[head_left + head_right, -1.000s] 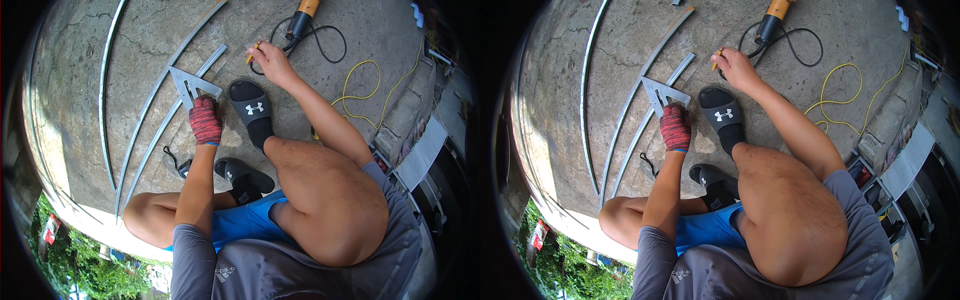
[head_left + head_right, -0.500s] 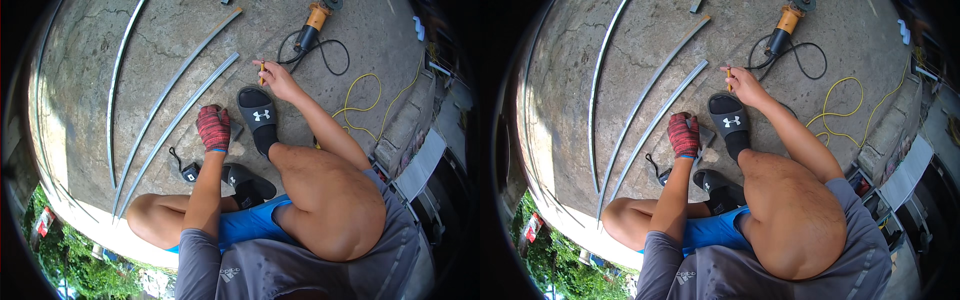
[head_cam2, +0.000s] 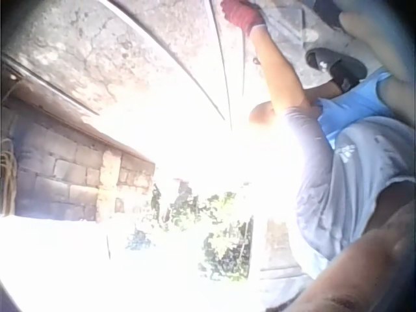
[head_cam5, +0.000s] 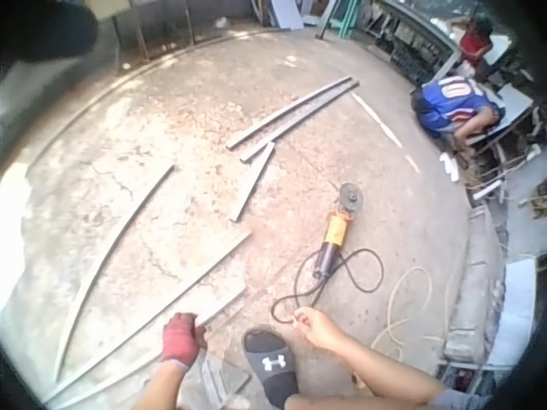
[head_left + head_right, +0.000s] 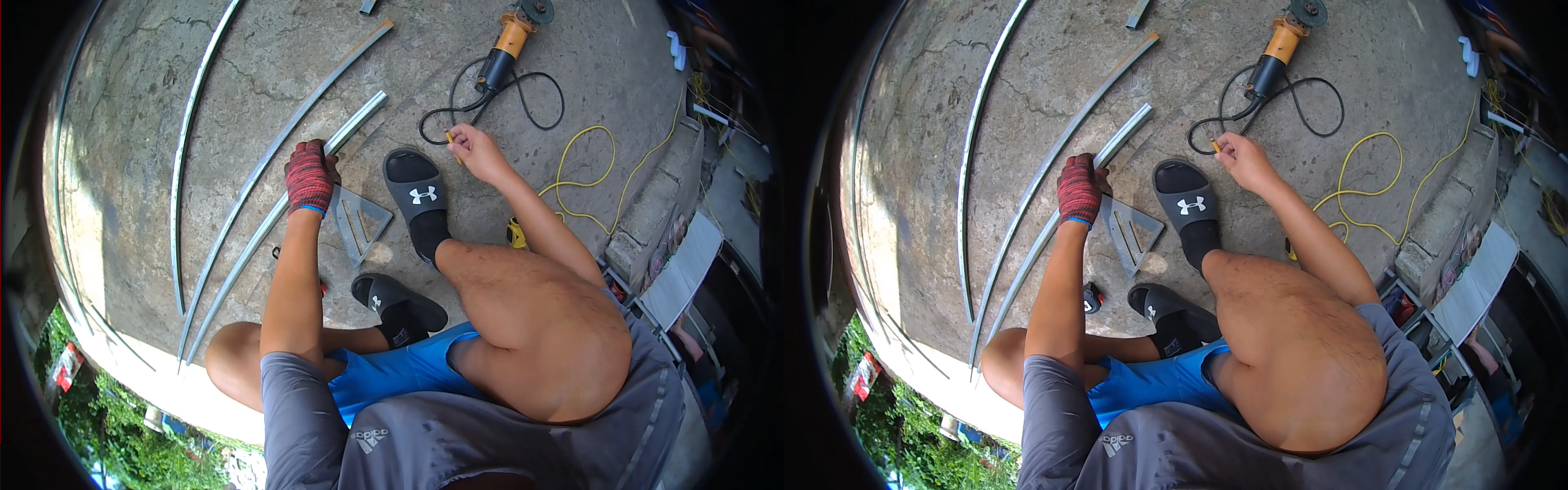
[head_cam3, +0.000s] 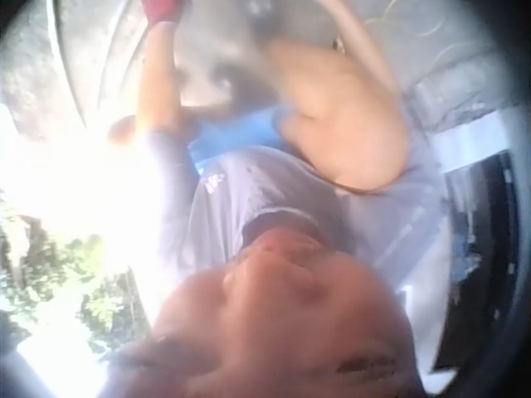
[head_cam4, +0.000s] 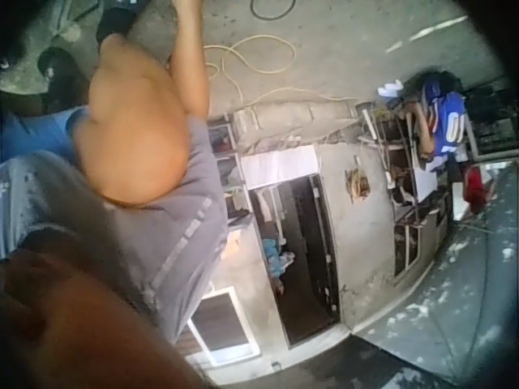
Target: Marking and cutting metal strips using a square, pencil, and angle grinder.
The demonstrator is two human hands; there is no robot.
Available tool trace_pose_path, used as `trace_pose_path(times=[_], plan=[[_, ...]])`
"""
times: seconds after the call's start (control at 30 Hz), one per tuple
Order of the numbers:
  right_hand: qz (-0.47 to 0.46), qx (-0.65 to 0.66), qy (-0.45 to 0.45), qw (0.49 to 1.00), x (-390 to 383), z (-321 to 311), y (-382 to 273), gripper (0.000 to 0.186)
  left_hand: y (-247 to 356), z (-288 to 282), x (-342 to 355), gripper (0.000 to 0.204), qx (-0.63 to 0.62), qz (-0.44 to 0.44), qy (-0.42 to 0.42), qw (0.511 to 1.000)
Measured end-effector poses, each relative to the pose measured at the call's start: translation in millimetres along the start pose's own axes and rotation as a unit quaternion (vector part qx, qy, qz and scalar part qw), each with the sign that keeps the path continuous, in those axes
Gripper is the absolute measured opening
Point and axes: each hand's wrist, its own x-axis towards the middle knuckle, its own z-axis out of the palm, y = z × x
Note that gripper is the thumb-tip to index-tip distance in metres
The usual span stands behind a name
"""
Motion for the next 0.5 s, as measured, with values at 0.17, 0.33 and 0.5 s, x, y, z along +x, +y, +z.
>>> trace_pose_path(times=[0.17, 0.33, 0.5], plan=[[-0.012, -0.029, 0.040, 0.999, -6.3, 5.8, -9.3, 0.022, 1.1, -6.8, -2.3, 0.036, -0.075, -0.017, 0.004, 0.997], [-0.105, -0.009, -0.009, 0.994, 19.4, 37.7, -71.9, 0.024, 6.2, -1.6, -10.0, 0.033, -0.006, -0.009, 0.013, 1.000], [-0.181, -0.005, -0.120, 0.976, 23.7, 97.4, -105.7, 0.023, 11.2, 10.0, -29.5, 0.027, -0.198, -0.023, 0.152, 0.968]])
